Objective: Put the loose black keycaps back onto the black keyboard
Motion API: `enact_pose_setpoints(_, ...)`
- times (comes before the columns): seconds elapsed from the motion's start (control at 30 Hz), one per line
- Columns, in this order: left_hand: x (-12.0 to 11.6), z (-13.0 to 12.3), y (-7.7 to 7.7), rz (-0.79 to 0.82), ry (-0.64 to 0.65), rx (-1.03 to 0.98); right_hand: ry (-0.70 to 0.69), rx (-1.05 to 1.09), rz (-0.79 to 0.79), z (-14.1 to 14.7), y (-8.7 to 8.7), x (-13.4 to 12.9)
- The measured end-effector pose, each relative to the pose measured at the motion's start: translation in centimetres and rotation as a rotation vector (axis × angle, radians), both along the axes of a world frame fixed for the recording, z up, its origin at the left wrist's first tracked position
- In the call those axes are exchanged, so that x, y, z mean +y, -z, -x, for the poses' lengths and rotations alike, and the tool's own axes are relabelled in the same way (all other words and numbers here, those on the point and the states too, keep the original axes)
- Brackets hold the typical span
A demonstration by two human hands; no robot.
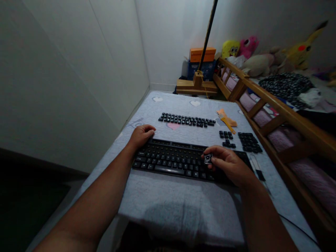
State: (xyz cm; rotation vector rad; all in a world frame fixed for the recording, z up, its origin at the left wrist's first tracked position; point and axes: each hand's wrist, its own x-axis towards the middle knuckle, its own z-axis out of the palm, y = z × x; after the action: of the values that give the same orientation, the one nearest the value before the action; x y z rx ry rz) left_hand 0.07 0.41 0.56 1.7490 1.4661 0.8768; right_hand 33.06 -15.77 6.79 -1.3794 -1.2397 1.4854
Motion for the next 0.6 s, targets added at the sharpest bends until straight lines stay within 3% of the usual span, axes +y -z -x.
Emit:
enact_pose_setpoints(0.4,0.1,0.0,0.1,0.001,-0.001,-0.012,0.125,-0.086,-0.1,-0.8,0.3,0.3)
enact_pose_setpoints(0.6,-0.1,0.0,0.0,-0.012,-0.005,-0.005,0.098,-0.109,-0.088,-1.0,0.3,0.4)
